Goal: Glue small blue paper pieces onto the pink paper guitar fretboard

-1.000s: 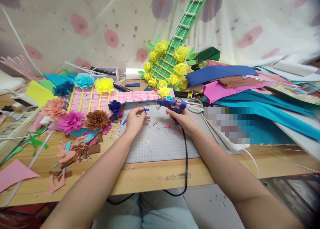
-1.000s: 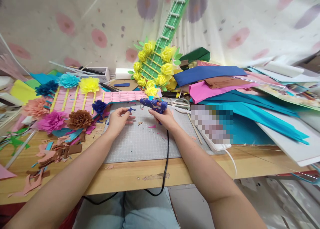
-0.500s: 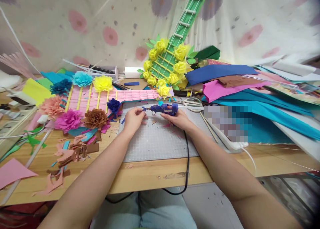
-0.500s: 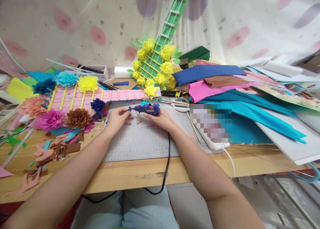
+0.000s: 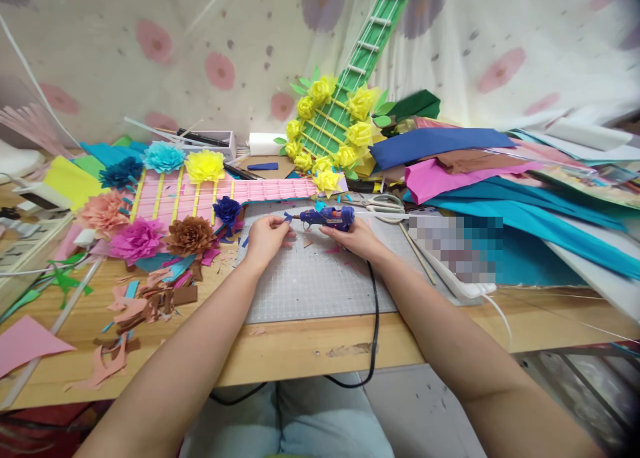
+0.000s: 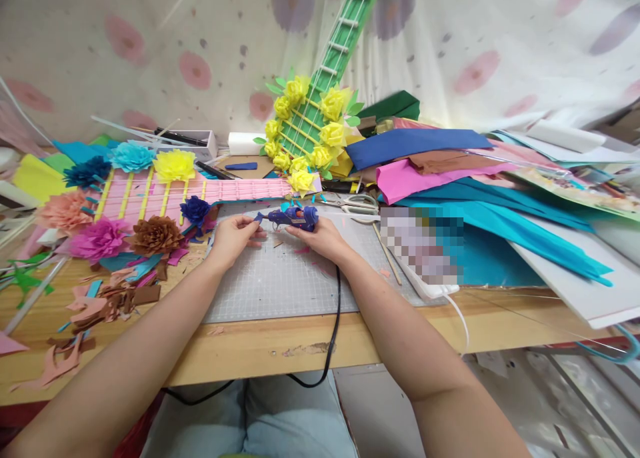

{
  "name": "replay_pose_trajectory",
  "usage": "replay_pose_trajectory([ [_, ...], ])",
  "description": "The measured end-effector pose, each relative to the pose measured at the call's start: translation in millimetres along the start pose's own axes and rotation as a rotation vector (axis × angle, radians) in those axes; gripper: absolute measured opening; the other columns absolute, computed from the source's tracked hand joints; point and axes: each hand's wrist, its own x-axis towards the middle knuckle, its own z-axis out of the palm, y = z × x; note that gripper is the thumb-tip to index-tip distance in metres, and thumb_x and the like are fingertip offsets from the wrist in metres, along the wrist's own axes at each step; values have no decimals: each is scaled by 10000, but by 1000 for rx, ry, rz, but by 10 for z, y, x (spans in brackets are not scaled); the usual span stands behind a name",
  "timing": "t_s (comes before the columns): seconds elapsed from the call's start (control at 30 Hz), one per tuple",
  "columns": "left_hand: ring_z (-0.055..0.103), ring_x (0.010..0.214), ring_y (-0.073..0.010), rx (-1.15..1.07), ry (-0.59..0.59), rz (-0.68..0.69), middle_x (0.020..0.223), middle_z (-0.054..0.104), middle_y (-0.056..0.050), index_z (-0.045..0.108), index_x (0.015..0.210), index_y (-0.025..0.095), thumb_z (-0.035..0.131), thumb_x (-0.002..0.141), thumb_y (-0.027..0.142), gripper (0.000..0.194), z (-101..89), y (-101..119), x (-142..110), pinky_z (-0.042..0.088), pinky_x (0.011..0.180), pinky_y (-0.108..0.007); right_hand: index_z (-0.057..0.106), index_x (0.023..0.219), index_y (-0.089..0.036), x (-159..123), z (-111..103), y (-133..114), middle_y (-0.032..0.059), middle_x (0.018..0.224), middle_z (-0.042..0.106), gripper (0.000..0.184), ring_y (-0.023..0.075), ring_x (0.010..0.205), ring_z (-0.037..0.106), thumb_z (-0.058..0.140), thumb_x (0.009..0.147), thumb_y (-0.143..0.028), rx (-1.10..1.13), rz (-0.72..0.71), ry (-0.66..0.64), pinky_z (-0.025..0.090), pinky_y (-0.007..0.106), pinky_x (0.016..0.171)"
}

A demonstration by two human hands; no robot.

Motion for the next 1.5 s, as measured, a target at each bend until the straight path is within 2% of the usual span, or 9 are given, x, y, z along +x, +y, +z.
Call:
replay_pose_trajectory([
  [0.27, 662, 575, -162, -1, -1, -1, 630, 649, -47, 564, 710, 115, 581, 742, 146, 48, 0, -4, -3, 507, 419, -218, 680, 1004, -198, 7, -2, 2, 47, 887, 686, 439, 184, 792, 608, 608, 725, -530, -8, 3, -10, 468, 316, 740],
  [0.67, 656, 564, -152, 14, -12, 11, 599, 627, -28, 573, 706, 115, 592, 730, 121, 32, 5, -1, -25, 508, 419, -208, 686, 972, -190, 2, -1, 1, 29, 735, 650, 424, 170, 721, 578, 609, 726, -526, 5, -3, -31, 465, 299, 680],
  [1.03, 647, 545, -143, 5, -22, 13, 596, 617, -15, 574, 698, 115, 617, 708, 104, 45, 7, 6, -31, 508, 426, -209, 675, 999, -189, 2, -4, -17, 37, 842, 676, 435, 175, 771, 597, 597, 734, -525, -3, -5, -34, 472, 303, 719],
  [1.2, 647, 548, -147, 18, -23, 21, 589, 621, -15, 584, 687, 120, 676, 662, 141, 98, 7, -5, -35, 508, 435, -209, 670, 987, -183, 1, 2, -15, 31, 791, 667, 435, 187, 775, 599, 606, 724, -523, 8, 9, -12, 475, 317, 719],
  [1.37, 651, 558, -153, 25, -14, 20, 579, 618, -17, 580, 694, 117, 644, 684, 133, 66, 5, 2, -39, 510, 435, -212, 665, 937, -183, 3, -21, -5, 49, 719, 645, 427, 206, 765, 600, 592, 733, -550, 22, 56, 74, 476, 328, 672],
  [1.5, 654, 559, -157, 1, -12, 9, 584, 619, -20, 578, 710, 113, 627, 701, 133, 53, -2, -4, -24, 514, 436, -220, 662, 906, -200, -2, -61, -14, 34, 672, 624, 384, 197, 722, 592, 612, 725, -535, 3, 46, 11, 471, 320, 642],
])
